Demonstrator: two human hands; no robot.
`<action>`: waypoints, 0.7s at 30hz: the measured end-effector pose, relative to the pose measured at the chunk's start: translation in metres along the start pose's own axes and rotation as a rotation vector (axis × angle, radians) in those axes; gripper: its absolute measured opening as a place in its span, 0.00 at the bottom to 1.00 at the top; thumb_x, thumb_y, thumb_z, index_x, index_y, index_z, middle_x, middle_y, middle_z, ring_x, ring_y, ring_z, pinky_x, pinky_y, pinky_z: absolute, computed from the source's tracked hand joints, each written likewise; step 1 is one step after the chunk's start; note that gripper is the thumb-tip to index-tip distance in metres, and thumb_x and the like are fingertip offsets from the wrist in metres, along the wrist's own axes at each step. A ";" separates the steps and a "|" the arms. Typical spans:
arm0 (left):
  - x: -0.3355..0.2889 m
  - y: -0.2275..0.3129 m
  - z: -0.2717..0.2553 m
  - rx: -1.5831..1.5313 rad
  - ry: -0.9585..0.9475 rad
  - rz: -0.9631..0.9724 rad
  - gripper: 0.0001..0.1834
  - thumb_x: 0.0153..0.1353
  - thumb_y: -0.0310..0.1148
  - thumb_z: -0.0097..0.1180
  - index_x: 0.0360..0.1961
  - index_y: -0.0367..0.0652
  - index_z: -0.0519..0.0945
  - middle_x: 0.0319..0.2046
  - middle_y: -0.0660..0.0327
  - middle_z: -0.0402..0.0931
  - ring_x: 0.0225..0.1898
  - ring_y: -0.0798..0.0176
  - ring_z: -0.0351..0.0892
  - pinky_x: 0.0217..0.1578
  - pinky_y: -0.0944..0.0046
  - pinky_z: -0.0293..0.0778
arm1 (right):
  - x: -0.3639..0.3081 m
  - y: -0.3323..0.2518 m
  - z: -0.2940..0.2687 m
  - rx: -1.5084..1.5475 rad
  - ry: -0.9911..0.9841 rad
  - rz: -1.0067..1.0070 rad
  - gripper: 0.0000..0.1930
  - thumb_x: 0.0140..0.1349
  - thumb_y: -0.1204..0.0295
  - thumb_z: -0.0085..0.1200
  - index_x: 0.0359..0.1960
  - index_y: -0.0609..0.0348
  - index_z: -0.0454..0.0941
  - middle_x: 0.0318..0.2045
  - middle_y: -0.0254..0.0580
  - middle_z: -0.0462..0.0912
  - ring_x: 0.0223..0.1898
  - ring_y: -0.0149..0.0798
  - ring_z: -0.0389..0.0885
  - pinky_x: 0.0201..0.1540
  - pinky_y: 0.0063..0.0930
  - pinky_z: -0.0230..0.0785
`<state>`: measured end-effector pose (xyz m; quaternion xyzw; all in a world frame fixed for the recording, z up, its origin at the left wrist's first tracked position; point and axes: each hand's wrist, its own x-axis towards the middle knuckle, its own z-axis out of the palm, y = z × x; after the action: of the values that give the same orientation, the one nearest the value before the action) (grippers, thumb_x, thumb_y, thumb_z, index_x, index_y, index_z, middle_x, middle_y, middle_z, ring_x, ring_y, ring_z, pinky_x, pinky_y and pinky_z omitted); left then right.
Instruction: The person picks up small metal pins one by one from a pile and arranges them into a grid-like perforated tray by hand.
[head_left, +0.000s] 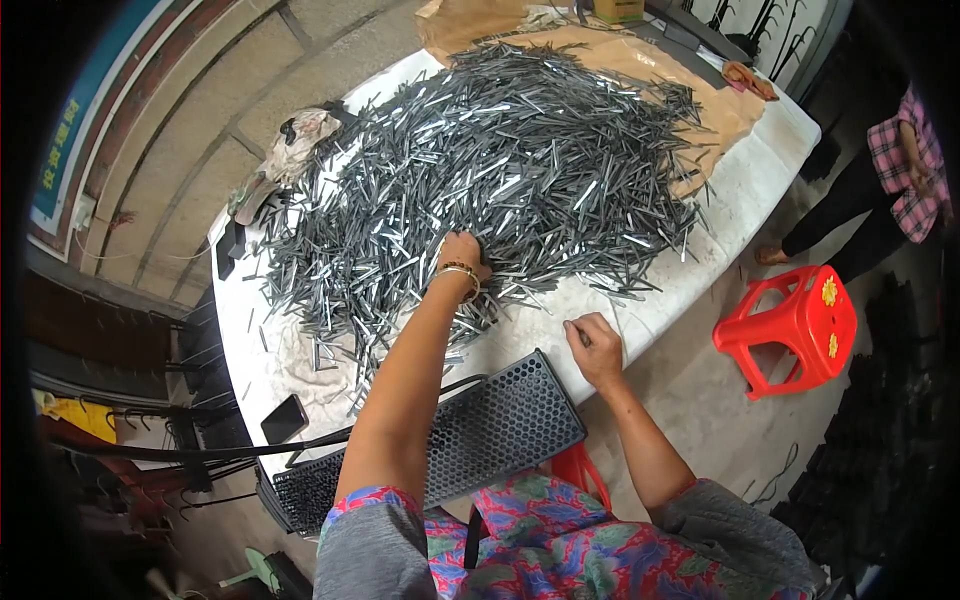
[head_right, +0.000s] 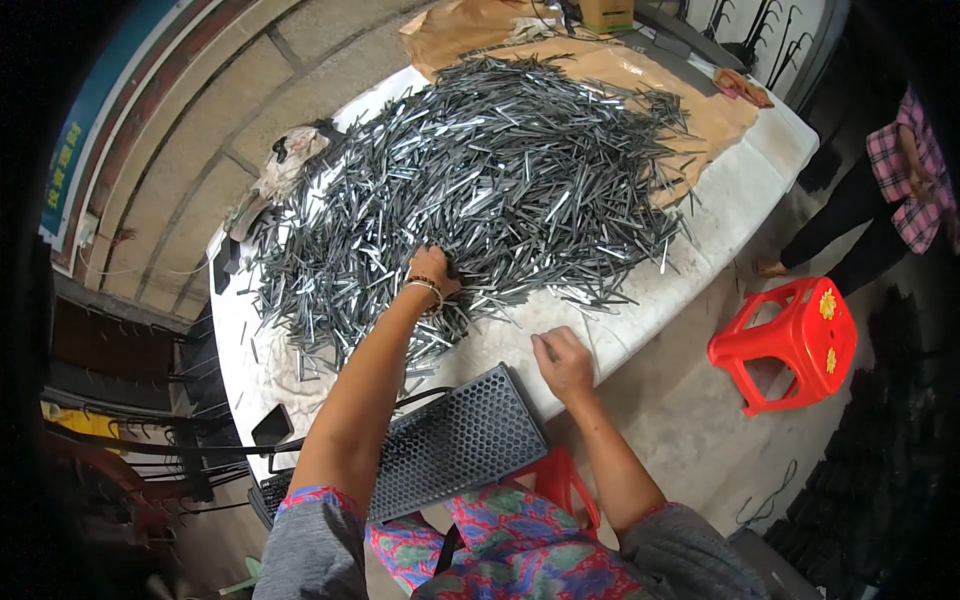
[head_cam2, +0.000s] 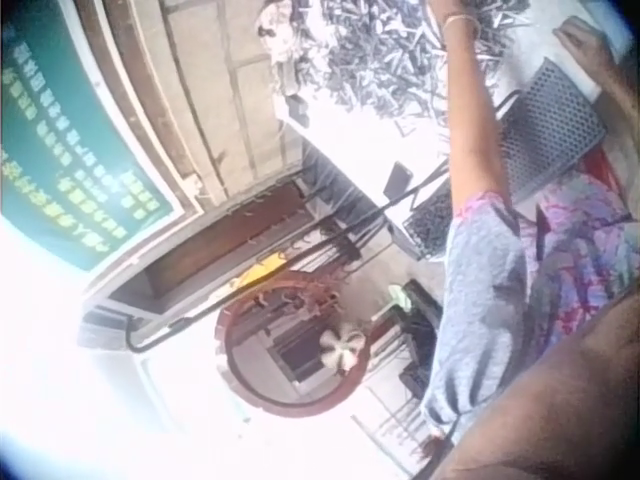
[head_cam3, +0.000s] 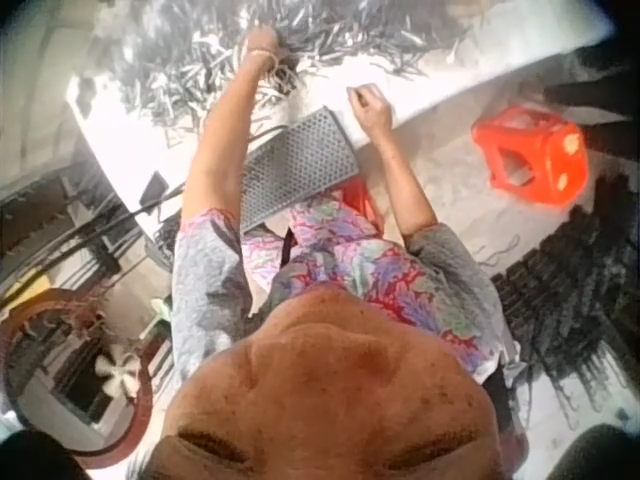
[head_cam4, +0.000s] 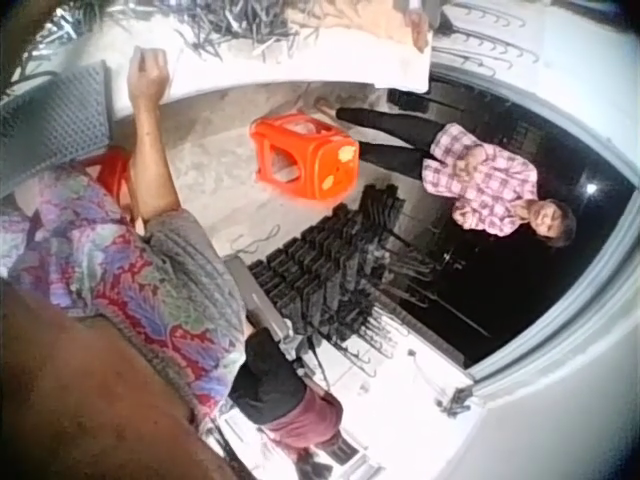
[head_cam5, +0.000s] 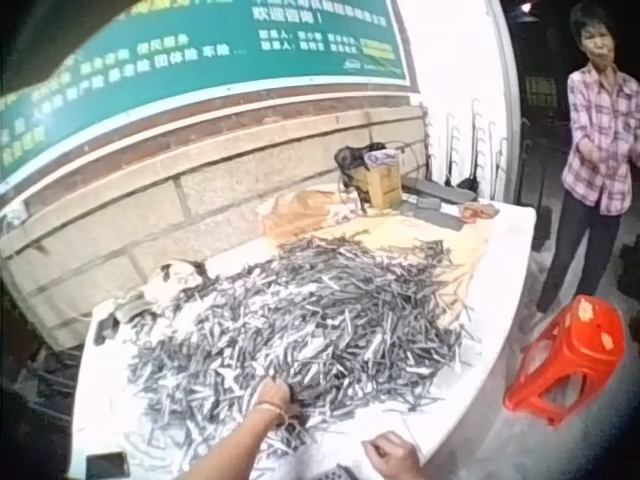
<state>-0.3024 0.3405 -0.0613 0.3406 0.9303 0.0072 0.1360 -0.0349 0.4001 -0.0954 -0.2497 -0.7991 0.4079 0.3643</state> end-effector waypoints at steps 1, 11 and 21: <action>-0.001 0.001 0.000 -0.002 0.003 0.002 0.38 0.36 0.43 0.71 0.47 0.35 0.69 0.48 0.42 0.67 0.50 0.43 0.70 0.50 0.54 0.71 | 0.000 0.000 -0.001 0.000 0.003 0.007 0.04 0.54 0.76 0.58 0.25 0.62 0.77 0.24 0.42 0.75 0.20 0.40 0.74 0.22 0.30 0.65; -0.003 -0.004 0.001 0.009 -0.072 -0.034 0.34 0.41 0.41 0.69 0.45 0.33 0.69 0.45 0.42 0.71 0.48 0.43 0.73 0.50 0.55 0.72 | 0.001 -0.006 -0.001 -0.015 -0.018 -0.004 0.04 0.54 0.75 0.58 0.25 0.60 0.76 0.23 0.41 0.74 0.17 0.38 0.72 0.20 0.29 0.64; -0.017 -0.043 -0.051 -0.212 -0.162 0.011 0.23 0.46 0.39 0.61 0.38 0.31 0.73 0.36 0.43 0.77 0.39 0.45 0.78 0.42 0.57 0.73 | 0.003 -0.006 -0.002 0.017 -0.001 0.001 0.04 0.55 0.75 0.57 0.25 0.60 0.76 0.24 0.41 0.75 0.18 0.39 0.74 0.21 0.30 0.65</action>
<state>-0.3303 0.3003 -0.0122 0.3287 0.9084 0.0788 0.2462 -0.0358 0.3996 -0.0882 -0.2469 -0.7955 0.4152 0.3659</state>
